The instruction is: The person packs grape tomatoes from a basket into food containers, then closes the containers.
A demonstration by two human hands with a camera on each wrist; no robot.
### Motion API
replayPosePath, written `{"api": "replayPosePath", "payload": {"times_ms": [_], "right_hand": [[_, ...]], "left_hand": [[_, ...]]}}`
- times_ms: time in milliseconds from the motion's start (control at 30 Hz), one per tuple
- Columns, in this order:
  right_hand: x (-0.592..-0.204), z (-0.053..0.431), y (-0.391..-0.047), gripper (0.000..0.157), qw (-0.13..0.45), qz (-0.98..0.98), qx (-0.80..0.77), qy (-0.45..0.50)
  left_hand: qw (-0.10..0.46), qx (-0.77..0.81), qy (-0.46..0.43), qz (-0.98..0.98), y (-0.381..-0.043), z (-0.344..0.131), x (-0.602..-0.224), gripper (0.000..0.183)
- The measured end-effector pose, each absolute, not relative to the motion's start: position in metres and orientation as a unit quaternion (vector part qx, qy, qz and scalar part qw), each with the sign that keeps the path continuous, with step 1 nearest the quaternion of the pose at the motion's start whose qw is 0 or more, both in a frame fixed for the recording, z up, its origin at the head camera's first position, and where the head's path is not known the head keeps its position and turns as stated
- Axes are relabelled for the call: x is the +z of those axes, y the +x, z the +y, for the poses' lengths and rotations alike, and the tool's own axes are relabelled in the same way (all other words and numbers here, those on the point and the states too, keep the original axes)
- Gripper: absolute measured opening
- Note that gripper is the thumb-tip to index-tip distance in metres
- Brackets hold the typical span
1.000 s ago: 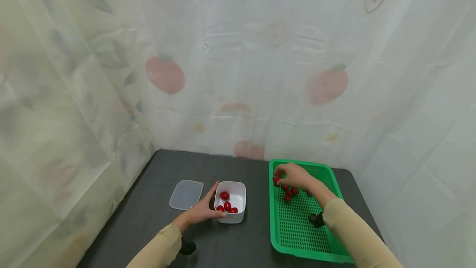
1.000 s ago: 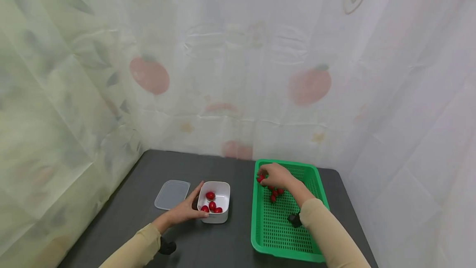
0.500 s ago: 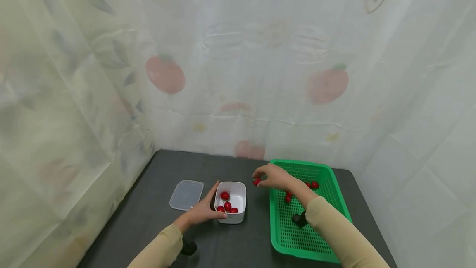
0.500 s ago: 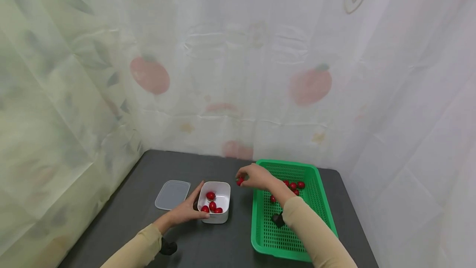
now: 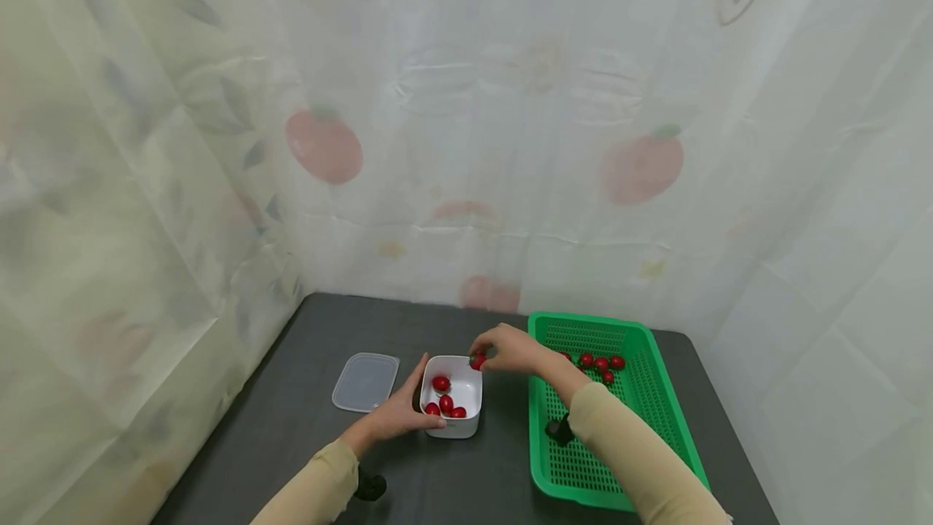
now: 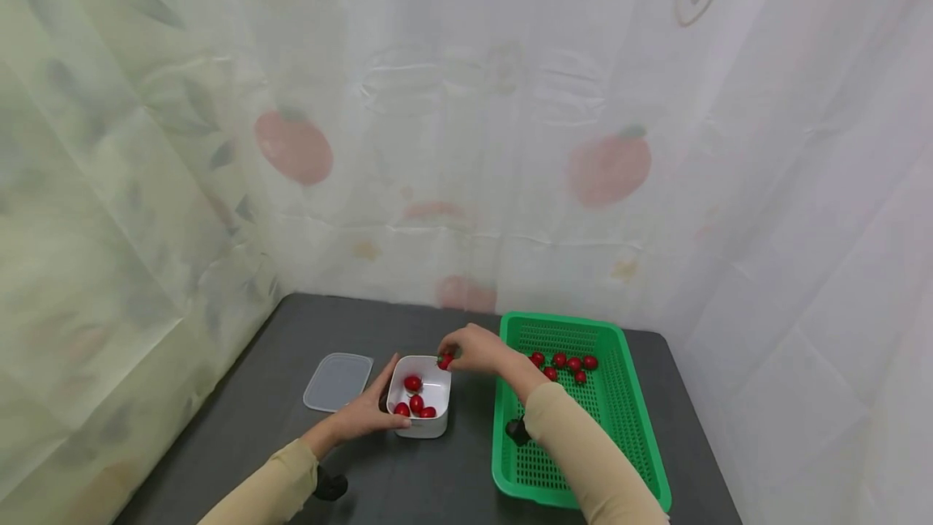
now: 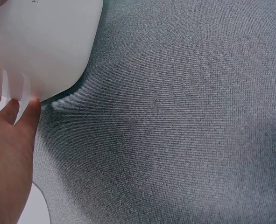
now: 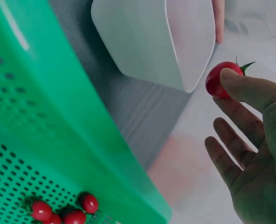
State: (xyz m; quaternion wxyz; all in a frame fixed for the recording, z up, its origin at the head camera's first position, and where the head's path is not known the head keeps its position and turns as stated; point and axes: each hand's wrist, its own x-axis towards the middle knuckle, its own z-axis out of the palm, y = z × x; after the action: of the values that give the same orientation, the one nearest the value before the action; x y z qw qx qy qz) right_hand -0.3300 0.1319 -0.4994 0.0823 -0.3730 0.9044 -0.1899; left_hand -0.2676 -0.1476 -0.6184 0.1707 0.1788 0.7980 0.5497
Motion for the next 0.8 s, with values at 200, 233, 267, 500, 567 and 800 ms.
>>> {"api": "replayPosePath", "payload": {"times_ms": [200,233,267,500,567,800], "right_hand": [[-0.504,0.119,-0.329,0.025,0.107,0.909,-0.185,-0.359],[-0.504,0.117,-0.329,0.025,0.111,0.91,-0.182,-0.354],[-0.504,0.116,-0.328,0.025,0.115,0.911,-0.18,-0.352],[-0.507,0.107,-0.328,0.023,0.124,0.914,-0.171,-0.348],[-0.508,0.105,-0.328,0.023,0.123,0.914,-0.167,-0.349],[-0.516,0.099,-0.329,0.022,0.117,0.92,-0.143,-0.346]], "left_hand": [[0.17,0.552,0.179,0.796,-0.267,-0.148,-0.618,0.119],[0.17,0.553,0.179,0.796,-0.267,-0.148,-0.618,0.119],[0.17,0.553,0.179,0.795,-0.267,-0.148,-0.618,0.118],[0.168,0.553,0.179,0.796,-0.268,-0.148,-0.62,0.116],[0.168,0.553,0.18,0.796,-0.268,-0.148,-0.621,0.115],[0.17,0.548,0.182,0.799,-0.268,-0.149,-0.62,0.116]]}}
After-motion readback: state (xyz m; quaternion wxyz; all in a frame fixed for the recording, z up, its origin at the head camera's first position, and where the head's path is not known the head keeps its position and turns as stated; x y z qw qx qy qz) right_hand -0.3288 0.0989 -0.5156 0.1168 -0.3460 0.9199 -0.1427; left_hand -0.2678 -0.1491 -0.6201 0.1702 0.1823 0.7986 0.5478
